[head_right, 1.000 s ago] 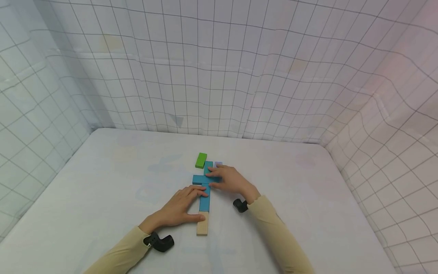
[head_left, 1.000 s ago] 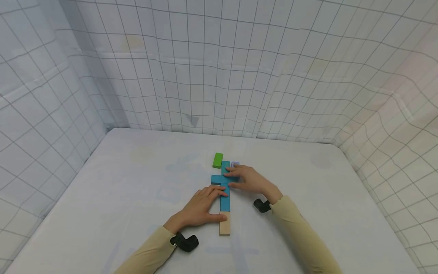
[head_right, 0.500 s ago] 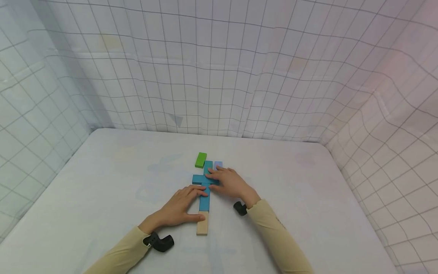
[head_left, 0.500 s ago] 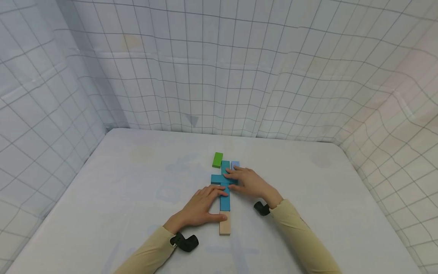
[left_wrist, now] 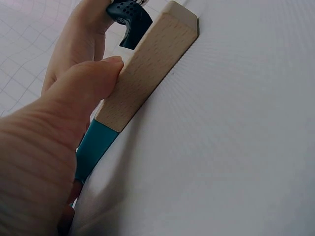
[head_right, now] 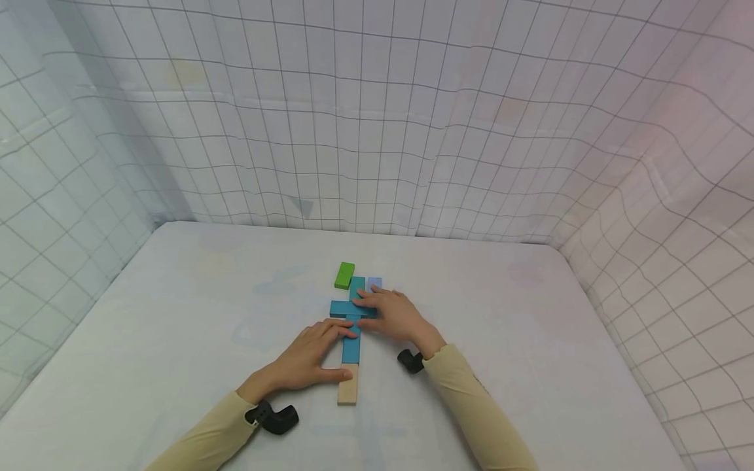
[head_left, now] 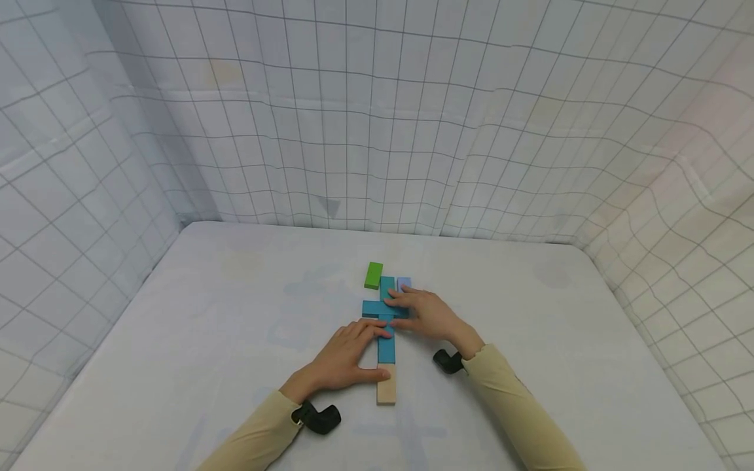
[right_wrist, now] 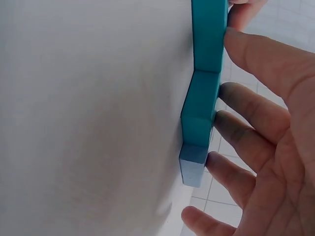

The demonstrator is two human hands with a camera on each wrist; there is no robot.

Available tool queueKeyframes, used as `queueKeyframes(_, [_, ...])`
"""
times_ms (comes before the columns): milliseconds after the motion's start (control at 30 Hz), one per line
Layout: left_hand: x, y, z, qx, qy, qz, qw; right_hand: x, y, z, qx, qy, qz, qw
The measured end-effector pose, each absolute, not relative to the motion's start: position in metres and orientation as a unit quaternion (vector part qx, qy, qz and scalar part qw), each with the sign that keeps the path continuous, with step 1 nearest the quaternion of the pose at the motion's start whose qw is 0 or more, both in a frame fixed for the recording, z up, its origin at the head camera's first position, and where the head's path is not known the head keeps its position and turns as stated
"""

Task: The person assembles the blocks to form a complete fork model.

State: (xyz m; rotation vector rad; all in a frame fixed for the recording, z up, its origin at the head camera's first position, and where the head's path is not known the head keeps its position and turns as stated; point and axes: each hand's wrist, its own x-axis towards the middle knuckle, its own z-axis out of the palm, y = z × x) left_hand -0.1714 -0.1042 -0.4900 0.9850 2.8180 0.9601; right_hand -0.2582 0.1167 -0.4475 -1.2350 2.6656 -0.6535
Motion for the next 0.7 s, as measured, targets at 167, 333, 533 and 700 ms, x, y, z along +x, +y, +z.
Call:
queueKeyframes(167, [-0.1712, -0.1042, -0.4897, 0.311, 0.9, 0.305, 0.007, -0.2591, 0.1166, -0.4471, -0.398, 0.882, -0.236, 0.089])
queueKeyframes(333, [-0.1717, -0.1042, -0.4912, 0.312, 0.901, 0.302, 0.003, -0.2584, 0.1158, -0.4462, -0.394, 0.882, -0.242, 0.092])
queueKeyframes(533, [-0.1725, -0.1048, -0.4926, 0.312, 0.901, 0.3, 0.003, -0.2571, 0.1141, -0.4433, -0.394, 0.882, -0.244, 0.088])
queueKeyframes(700, [-0.1725, -0.1046, -0.4924, 0.313, 0.901, 0.3, 0.003, -0.2556, 0.1123, -0.4435, -0.379, 0.894, -0.226, 0.084])
